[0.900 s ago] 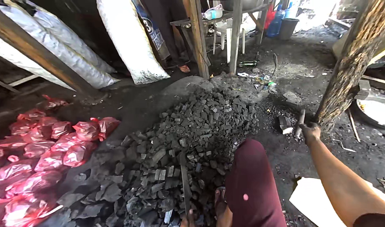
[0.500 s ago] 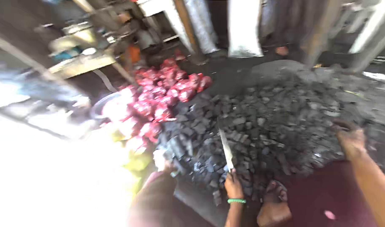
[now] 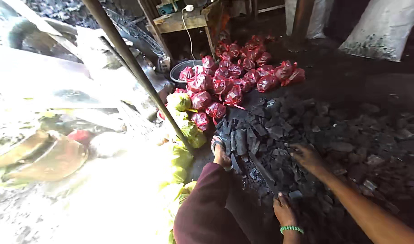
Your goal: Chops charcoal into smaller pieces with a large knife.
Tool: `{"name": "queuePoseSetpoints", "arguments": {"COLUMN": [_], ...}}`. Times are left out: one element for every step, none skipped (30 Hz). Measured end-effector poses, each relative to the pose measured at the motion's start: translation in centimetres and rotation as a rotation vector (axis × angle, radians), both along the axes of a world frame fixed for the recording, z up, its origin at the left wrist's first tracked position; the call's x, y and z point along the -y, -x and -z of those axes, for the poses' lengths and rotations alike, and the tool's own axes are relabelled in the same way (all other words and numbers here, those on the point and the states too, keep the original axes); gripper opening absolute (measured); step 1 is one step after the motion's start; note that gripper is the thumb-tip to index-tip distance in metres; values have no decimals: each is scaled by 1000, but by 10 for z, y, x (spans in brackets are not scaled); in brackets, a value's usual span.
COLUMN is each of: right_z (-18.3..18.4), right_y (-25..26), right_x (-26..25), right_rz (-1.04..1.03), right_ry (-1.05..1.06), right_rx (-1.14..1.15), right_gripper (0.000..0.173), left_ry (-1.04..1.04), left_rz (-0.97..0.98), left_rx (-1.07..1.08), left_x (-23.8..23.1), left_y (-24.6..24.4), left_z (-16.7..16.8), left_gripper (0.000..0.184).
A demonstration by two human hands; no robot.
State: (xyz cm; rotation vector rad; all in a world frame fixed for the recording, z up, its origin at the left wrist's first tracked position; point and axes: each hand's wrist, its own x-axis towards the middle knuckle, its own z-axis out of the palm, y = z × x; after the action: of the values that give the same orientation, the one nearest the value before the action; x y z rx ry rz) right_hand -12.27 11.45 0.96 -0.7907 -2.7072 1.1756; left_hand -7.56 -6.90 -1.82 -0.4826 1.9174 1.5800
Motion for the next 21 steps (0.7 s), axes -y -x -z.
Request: {"name": "queuePoseSetpoints", "arguments": {"right_z": [2, 4, 7, 10, 12, 15, 19, 24, 30, 36, 40, 43, 44, 45, 44, 42, 38, 33, 28, 22, 14], "right_y": [24, 47, 68, 87, 105, 120, 133, 142, 149, 153, 155, 156, 155, 153, 148, 142, 134, 124, 111, 93, 73], "right_x": [8, 15, 22, 28, 35, 41, 45, 48, 49, 50, 51, 51, 51, 49, 47, 45, 43, 40, 36, 33, 30], "right_rz": [-69, -132, -195, -244, -282, -314, -337, -352, -360, -369, -383, -396, -405, -414, -418, -409, -387, -359, -326, -289, -242], "right_ry": [-32, -45, -53, -66, -85, -101, -122, -137, -142, -141, -154, -178, -197, -212, -216, -211, -196, -179, -153, -123, -92], "right_rx": [19, 40, 64, 87, 124, 176, 225, 281, 337, 394, 435, 453, 451, 437, 420, 392, 350, 291, 217, 146, 82], "right_gripper": [43, 50, 57, 64, 70, 75, 79, 82, 83, 82, 81, 79, 77, 75, 73, 70, 66, 63, 61, 62, 63], "left_ry": [-25, -41, -44, -34, -21, 6, 20, 21, 21, 7, -5, -18, -43, -61, -73, -90, -104, -123, -151, -170, -177], "left_rz": [-24, -37, -32, -18, -2, 13, 19, 12, 12, 27, 31, 21, -5, -33, -59, -85, -113, -135, -155, -165, -162], "left_rx": [16, 26, 37, 48, 68, 78, 94, 109, 110, 115, 117, 111, 105, 99, 94, 94, 90, 72, 48, 22, -7], "left_x": [-3, -5, -6, -8, -9, -12, -15, -17, -19, -20, -21, -23, -24, -25, -26, -26, -28, -29, -30, -30, -30], "left_y": [1, 2, 2, 3, 4, 4, 5, 5, 4, 4, 3, 0, -2, -4, -7, -9, -10, -11, -14, -16, -16], "left_z": [7, 14, 16, 12, 4, -2, -8, -12, -11, -9, -6, -1, 2, 5, 7, 5, 2, 0, 1, 2, 1], "left_gripper": [42, 43, 43, 43, 44, 43, 41, 40, 39, 40, 40, 39, 38, 37, 36, 35, 34, 34, 34, 35, 34]}}
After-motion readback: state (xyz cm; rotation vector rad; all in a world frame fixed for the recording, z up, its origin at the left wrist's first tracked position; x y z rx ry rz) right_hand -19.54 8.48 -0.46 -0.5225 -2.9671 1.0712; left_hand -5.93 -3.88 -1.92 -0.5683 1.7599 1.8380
